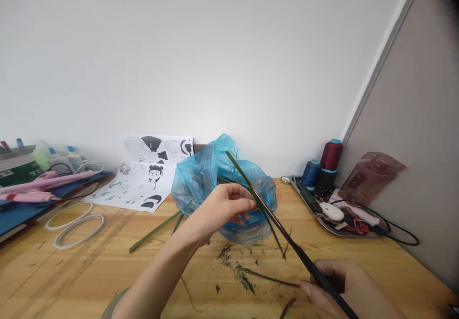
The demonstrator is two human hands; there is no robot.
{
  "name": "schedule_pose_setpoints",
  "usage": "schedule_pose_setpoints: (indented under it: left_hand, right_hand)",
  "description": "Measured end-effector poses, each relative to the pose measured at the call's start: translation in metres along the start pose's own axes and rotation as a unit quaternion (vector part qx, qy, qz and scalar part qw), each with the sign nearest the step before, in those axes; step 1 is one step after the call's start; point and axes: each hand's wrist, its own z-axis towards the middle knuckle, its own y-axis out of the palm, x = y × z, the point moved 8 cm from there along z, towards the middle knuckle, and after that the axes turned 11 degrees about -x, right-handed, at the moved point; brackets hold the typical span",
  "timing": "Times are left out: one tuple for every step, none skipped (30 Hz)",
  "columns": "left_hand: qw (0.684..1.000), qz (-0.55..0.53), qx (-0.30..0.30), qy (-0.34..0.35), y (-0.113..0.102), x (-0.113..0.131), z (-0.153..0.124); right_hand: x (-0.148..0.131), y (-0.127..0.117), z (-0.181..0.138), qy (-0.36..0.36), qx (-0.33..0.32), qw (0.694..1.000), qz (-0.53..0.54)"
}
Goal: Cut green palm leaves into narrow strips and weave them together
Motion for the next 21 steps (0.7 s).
schedule_pose_setpoints:
  left_hand:
    - [1.000,0.006,0.022,0.009,-0.006,0.003,-0.001]
    - [0.999,0.006,0.041,0.020,-0.012,0.007,-0.003]
    - [0.998,0.002,0.055,0.031,-0.015,0.009,-0.004]
    - [0.997,-0.003,0.061,0.041,-0.017,0.011,-0.004]
    - [0.997,-0.006,0.060,0.046,-0.016,0.012,-0.004]
    - [0.997,-0.008,0.056,0.047,-0.015,0.011,-0.003]
    - [0.998,-0.013,0.051,0.046,-0.013,0.009,-0.002]
    - [0.998,-0.022,0.048,0.043,-0.011,0.006,-0.001]
    - [0.997,-0.036,0.046,0.040,-0.009,0.003,0.001]
    - [0.997,-0.053,0.048,0.037,-0.007,0.001,0.002]
    - [0.995,-0.072,0.051,0.035,-0.006,-0.002,0.002]
    - [0.994,-0.090,0.055,0.033,-0.006,-0.004,0.003]
    - [0.992,-0.103,0.059,0.030,-0.005,-0.005,0.003]
    - [0.991,-0.111,0.063,0.029,-0.004,-0.005,0.002]
    - [0.991,-0.113,0.066,0.028,-0.004,-0.004,0.002]
    - [0.991,-0.109,0.070,0.027,-0.003,-0.003,0.001]
    - [0.992,-0.101,0.074,0.025,-0.003,-0.002,0.001]
    - [0.992,-0.091,0.081,0.023,-0.004,-0.001,0.000]
    - [0.993,-0.083,0.086,0.020,-0.004,-0.001,-0.001]
    - [0.993,-0.078,0.088,0.019,-0.004,0.000,-0.001]
    - [0.993,-0.077,0.087,0.020,-0.004,0.000,-0.001]
  right_hand:
    - [-0.001,-0.004,0.000,-0.002,0.005,1.000,-0.017]
    - [-0.001,-0.007,-0.001,-0.002,0.012,0.999,-0.033]
    - [-0.001,-0.010,-0.001,-0.001,0.016,0.999,-0.046]
    - [-0.001,-0.011,0.000,0.001,0.016,0.998,-0.054]
    - [-0.001,-0.011,0.000,0.001,0.013,0.998,-0.059]
    - [0.000,-0.011,0.000,0.002,0.010,0.998,-0.061]
    - [0.000,-0.011,0.000,0.003,0.007,0.998,-0.060]
    - [0.000,-0.011,0.000,0.006,0.006,0.998,-0.058]
    - [0.000,-0.010,0.000,0.007,0.003,0.998,-0.055]
    - [0.000,-0.010,0.000,0.009,0.000,0.999,-0.050]
    - [0.000,-0.009,0.000,0.010,-0.007,0.999,-0.043]
    - [-0.001,-0.007,0.000,0.009,-0.016,0.999,-0.033]
    - [0.000,-0.006,0.000,0.010,-0.024,0.999,-0.020]
    - [0.001,-0.005,0.000,0.015,-0.028,0.999,-0.004]
    - [0.003,-0.005,0.001,0.020,-0.028,0.999,0.010]
    - [0.004,-0.004,0.001,0.023,-0.025,0.999,0.019]
    - [0.005,-0.004,0.001,0.024,-0.024,0.999,0.024]
    - [0.006,-0.004,0.002,0.025,-0.021,0.999,0.027]
    - [0.006,-0.004,0.002,0.024,-0.019,0.999,0.026]
    - [0.006,-0.004,0.002,0.021,-0.021,0.999,0.021]
    - [0.007,-0.004,0.003,0.021,-0.022,0.999,0.017]
